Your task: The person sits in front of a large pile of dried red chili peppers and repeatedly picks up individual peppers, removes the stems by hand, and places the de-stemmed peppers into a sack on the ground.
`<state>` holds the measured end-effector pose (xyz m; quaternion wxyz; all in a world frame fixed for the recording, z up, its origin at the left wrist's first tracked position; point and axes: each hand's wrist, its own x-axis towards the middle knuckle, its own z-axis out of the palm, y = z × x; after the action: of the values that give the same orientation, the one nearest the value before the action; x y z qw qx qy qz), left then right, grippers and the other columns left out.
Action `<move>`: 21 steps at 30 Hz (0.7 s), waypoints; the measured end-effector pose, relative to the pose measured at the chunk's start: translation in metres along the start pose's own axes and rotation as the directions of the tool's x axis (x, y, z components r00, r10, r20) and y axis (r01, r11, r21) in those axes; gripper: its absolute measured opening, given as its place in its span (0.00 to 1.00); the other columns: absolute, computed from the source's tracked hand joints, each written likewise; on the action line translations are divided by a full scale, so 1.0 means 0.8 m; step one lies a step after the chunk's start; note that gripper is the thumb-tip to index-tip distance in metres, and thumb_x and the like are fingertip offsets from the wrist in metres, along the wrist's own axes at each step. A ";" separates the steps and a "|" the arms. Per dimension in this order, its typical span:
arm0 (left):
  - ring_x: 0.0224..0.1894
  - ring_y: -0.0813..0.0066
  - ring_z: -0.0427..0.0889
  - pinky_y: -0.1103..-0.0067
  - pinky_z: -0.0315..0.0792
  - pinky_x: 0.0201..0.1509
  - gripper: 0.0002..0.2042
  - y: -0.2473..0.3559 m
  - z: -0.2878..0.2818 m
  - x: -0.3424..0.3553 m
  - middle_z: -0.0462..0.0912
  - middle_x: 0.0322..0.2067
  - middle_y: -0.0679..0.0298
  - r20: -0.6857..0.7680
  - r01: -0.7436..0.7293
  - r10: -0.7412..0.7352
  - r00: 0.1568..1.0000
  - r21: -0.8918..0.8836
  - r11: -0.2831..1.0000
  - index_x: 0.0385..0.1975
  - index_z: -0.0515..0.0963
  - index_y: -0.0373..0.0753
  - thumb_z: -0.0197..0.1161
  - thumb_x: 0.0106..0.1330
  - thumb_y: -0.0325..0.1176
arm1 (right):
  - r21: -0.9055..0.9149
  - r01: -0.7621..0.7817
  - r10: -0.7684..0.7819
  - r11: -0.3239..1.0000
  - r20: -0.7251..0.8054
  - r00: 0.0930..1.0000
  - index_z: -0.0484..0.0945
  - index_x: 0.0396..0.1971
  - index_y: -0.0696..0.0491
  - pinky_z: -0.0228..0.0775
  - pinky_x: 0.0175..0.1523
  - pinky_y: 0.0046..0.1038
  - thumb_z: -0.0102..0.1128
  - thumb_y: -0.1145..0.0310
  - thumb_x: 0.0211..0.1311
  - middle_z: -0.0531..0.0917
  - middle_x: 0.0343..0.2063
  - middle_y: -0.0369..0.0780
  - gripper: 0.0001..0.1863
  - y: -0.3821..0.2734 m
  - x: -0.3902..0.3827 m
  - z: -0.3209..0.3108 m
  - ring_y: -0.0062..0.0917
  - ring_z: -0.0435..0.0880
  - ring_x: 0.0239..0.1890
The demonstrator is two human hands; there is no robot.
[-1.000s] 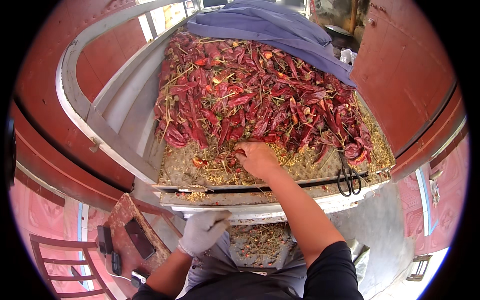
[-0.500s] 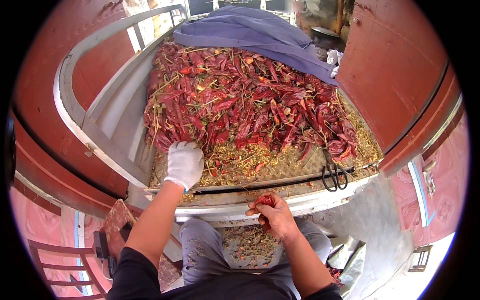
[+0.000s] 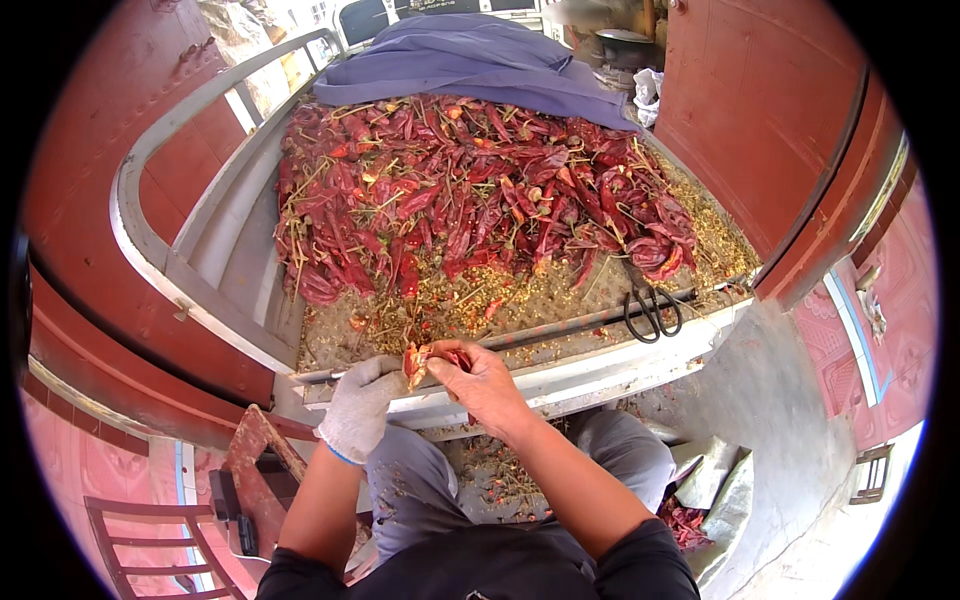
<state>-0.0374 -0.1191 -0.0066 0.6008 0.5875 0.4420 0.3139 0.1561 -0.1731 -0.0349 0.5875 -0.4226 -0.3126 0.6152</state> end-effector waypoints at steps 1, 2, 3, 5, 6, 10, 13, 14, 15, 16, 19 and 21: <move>0.39 0.82 0.76 0.83 0.70 0.46 0.08 -0.010 0.008 -0.001 0.82 0.35 0.68 0.019 -0.003 0.004 1.000 -0.041 0.999 0.42 0.83 0.31 0.63 0.71 0.30 | 0.011 -0.013 0.013 1.000 0.000 1.000 0.81 0.51 0.56 0.57 0.27 0.19 0.67 0.67 0.73 0.76 0.27 0.27 0.13 0.002 0.004 0.002 0.10 0.67 0.24; 0.40 0.83 0.76 0.83 0.69 0.47 0.09 -0.016 0.015 0.001 0.82 0.37 0.68 0.050 0.015 -0.010 0.999 -0.090 0.996 0.43 0.83 0.31 0.63 0.72 0.30 | 0.031 -0.019 0.019 0.999 0.000 1.000 0.81 0.51 0.56 0.57 0.27 0.19 0.67 0.67 0.73 0.77 0.27 0.28 0.12 0.004 0.005 -0.002 0.10 0.66 0.23; 0.41 0.82 0.77 0.82 0.70 0.47 0.09 -0.021 0.019 0.001 0.83 0.37 0.68 0.041 0.018 -0.014 0.999 -0.109 0.994 0.43 0.83 0.31 0.62 0.71 0.30 | 0.051 -0.025 0.025 0.998 -0.001 1.000 0.82 0.50 0.55 0.56 0.26 0.19 0.67 0.67 0.73 0.77 0.27 0.28 0.12 0.006 0.005 -0.006 0.11 0.66 0.23; 0.41 0.80 0.78 0.81 0.71 0.48 0.09 -0.028 0.027 0.002 0.85 0.37 0.67 0.026 0.023 -0.020 0.999 -0.145 0.989 0.42 0.83 0.30 0.62 0.71 0.29 | 0.100 -0.019 0.021 0.995 -0.019 1.000 0.81 0.48 0.55 0.56 0.26 0.18 0.67 0.68 0.72 0.79 0.27 0.29 0.10 0.003 -0.003 -0.022 0.11 0.66 0.23; 0.40 0.80 0.78 0.80 0.72 0.47 0.09 -0.029 0.027 0.005 0.85 0.36 0.66 0.000 0.000 0.000 1.000 -0.064 0.998 0.41 0.84 0.30 0.63 0.70 0.30 | 0.121 -0.018 0.022 0.992 -0.034 0.999 0.81 0.47 0.55 0.56 0.26 0.18 0.67 0.68 0.72 0.80 0.27 0.30 0.10 -0.001 -0.009 -0.028 0.11 0.66 0.22; 0.38 0.69 0.83 0.74 0.75 0.45 0.13 -0.023 0.000 0.025 0.87 0.35 0.58 -0.158 0.013 0.076 0.984 0.500 0.866 0.41 0.85 0.33 0.68 0.66 0.37 | 0.135 0.022 -0.003 0.991 -0.136 0.991 0.79 0.45 0.55 0.56 0.25 0.17 0.65 0.69 0.73 0.82 0.27 0.34 0.08 -0.027 -0.058 -0.075 0.12 0.68 0.22; 0.40 0.52 0.86 0.64 0.77 0.48 0.15 -0.011 -0.026 0.046 0.88 0.38 0.50 -0.225 -0.075 0.372 0.901 0.762 0.643 0.38 0.87 0.36 0.71 0.61 0.42 | 0.066 0.139 -0.109 0.988 -0.338 0.935 0.78 0.42 0.56 0.57 0.24 0.17 0.61 0.70 0.74 0.82 0.26 0.35 0.05 -0.046 -0.126 -0.140 0.13 0.70 0.21; 0.40 0.52 0.86 0.62 0.78 0.48 0.14 -0.003 -0.026 0.056 0.88 0.38 0.51 -0.213 -0.138 0.501 0.839 0.807 0.575 0.36 0.87 0.36 0.71 0.61 0.41 | 0.024 0.175 -0.148 0.984 -0.433 0.889 0.78 0.41 0.56 0.58 0.24 0.17 0.60 0.71 0.74 0.82 0.26 0.36 0.05 -0.049 -0.155 -0.169 0.14 0.70 0.20; 0.40 0.51 0.86 0.61 0.78 0.48 0.13 0.002 -0.026 0.067 0.88 0.38 0.51 -0.190 -0.192 0.619 0.762 0.847 0.496 0.34 0.87 0.36 0.71 0.60 0.41 | -0.044 0.190 -0.184 0.981 -0.529 0.828 0.78 0.41 0.56 0.58 0.23 0.17 0.59 0.71 0.74 0.82 0.25 0.36 0.04 -0.049 -0.186 -0.202 0.14 0.71 0.20; 0.40 0.50 0.87 0.59 0.78 0.48 0.15 -0.003 -0.035 0.081 0.88 0.38 0.52 -0.143 -0.278 0.737 0.660 0.865 0.417 0.30 0.87 0.37 0.71 0.59 0.45 | -0.115 0.177 -0.210 0.977 -0.609 0.765 0.78 0.40 0.56 0.58 0.23 0.17 0.58 0.72 0.75 0.83 0.25 0.37 0.04 -0.044 -0.215 -0.235 0.15 0.72 0.20; 0.39 0.50 0.87 0.60 0.79 0.47 0.18 0.013 -0.017 0.111 0.87 0.35 0.54 -0.045 -0.169 0.573 0.818 0.934 0.315 0.30 0.88 0.38 0.70 0.59 0.50 | -0.391 -0.150 -0.270 0.908 -0.821 0.504 0.78 0.35 0.57 0.60 0.23 0.21 0.60 0.72 0.71 0.80 0.21 0.36 0.05 0.021 -0.326 -0.354 0.16 0.74 0.20; 0.37 0.53 0.86 0.59 0.77 0.44 0.21 0.014 -0.012 0.127 0.86 0.31 0.55 0.017 -0.137 0.544 0.839 0.974 0.180 0.27 0.87 0.41 0.70 0.57 0.55 | -0.499 -0.465 -0.344 0.731 -0.859 0.380 0.78 0.33 0.58 0.64 0.25 0.27 0.66 0.69 0.66 0.79 0.19 0.36 0.09 0.106 -0.418 -0.429 0.22 0.76 0.21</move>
<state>-0.0022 -0.0228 -0.0111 -0.0480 0.8468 0.4876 0.2072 0.4056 -0.5515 -0.2121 0.4331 -0.8840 -0.1141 0.1343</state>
